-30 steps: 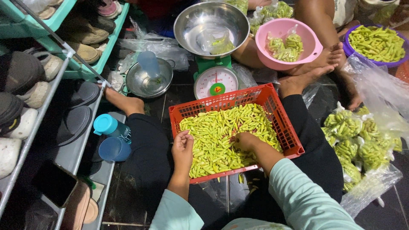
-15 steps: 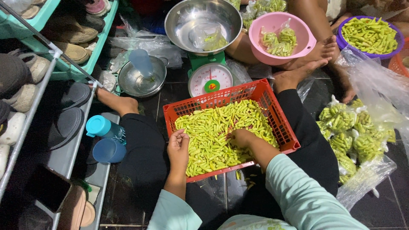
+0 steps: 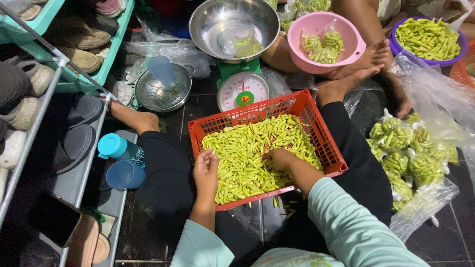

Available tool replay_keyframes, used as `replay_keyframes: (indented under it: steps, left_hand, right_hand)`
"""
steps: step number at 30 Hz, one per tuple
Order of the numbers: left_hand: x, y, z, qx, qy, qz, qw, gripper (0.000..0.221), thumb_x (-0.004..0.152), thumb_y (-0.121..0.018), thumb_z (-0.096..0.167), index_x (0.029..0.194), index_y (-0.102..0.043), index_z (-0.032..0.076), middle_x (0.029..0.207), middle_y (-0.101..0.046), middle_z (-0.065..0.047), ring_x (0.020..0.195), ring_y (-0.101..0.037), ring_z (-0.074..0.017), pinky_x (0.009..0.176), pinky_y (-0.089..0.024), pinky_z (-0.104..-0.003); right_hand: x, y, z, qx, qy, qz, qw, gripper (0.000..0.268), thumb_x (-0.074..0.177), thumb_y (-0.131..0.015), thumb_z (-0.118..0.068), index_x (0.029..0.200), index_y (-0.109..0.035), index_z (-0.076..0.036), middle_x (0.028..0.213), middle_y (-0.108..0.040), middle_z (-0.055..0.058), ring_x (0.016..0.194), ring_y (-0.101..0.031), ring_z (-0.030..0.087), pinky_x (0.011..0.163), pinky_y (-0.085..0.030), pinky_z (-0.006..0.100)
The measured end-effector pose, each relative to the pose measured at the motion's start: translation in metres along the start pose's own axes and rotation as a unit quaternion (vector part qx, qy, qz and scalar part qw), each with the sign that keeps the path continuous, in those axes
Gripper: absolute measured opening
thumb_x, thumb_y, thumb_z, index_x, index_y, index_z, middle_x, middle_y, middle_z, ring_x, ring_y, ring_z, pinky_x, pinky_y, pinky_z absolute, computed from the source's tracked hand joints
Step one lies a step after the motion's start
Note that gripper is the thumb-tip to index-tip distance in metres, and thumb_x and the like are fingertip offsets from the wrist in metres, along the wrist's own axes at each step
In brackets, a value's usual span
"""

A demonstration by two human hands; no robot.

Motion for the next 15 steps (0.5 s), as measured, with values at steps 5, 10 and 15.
replay_keyframes:
  steps: [5,10,15]
  left_hand:
    - [0.0,0.0,-0.002,0.001,0.002,0.002,1.0,0.03,0.092,-0.068,0.0,0.122,-0.065,0.004,0.09,-0.064,-0.004,0.075,-0.059,-0.0064,0.068,-0.05,-0.02]
    - [0.002,0.0,-0.007,0.003,0.001,0.003,1.0,0.031,0.092,-0.068,0.0,0.123,-0.065,0.004,0.092,-0.064,-0.004,0.076,-0.059,-0.0064,0.069,-0.05,-0.02]
    - [-0.001,0.0,0.003,0.005,0.003,0.0,1.0,0.03,0.092,-0.067,-0.001,0.122,-0.065,0.003,0.091,-0.064,-0.004,0.076,-0.059,-0.0068,0.069,-0.05,-0.02]
  right_hand:
    - [-0.004,0.0,0.0,-0.007,-0.002,0.0,1.0,0.033,0.088,-0.067,-0.039,0.109,-0.075,-0.014,0.106,-0.075,0.017,0.11,-0.071,0.037,0.091,-0.057,0.046]
    - [-0.008,0.003,-0.005,0.0,-0.001,0.0,1.0,0.032,0.089,-0.067,-0.037,0.109,-0.075,-0.013,0.105,-0.075,0.017,0.109,-0.071,0.037,0.091,-0.057,0.045]
    - [-0.009,0.001,-0.004,-0.002,-0.01,-0.003,1.0,0.034,0.089,-0.067,-0.04,0.109,-0.074,-0.014,0.106,-0.075,0.016,0.11,-0.071,0.037,0.092,-0.056,0.045]
Point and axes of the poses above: each hand's wrist, its own x-axis towards the middle knuckle, its own y-axis out of the back of the hand, z = x × y, the point moved 2 cm from there along x, towards the middle knuckle
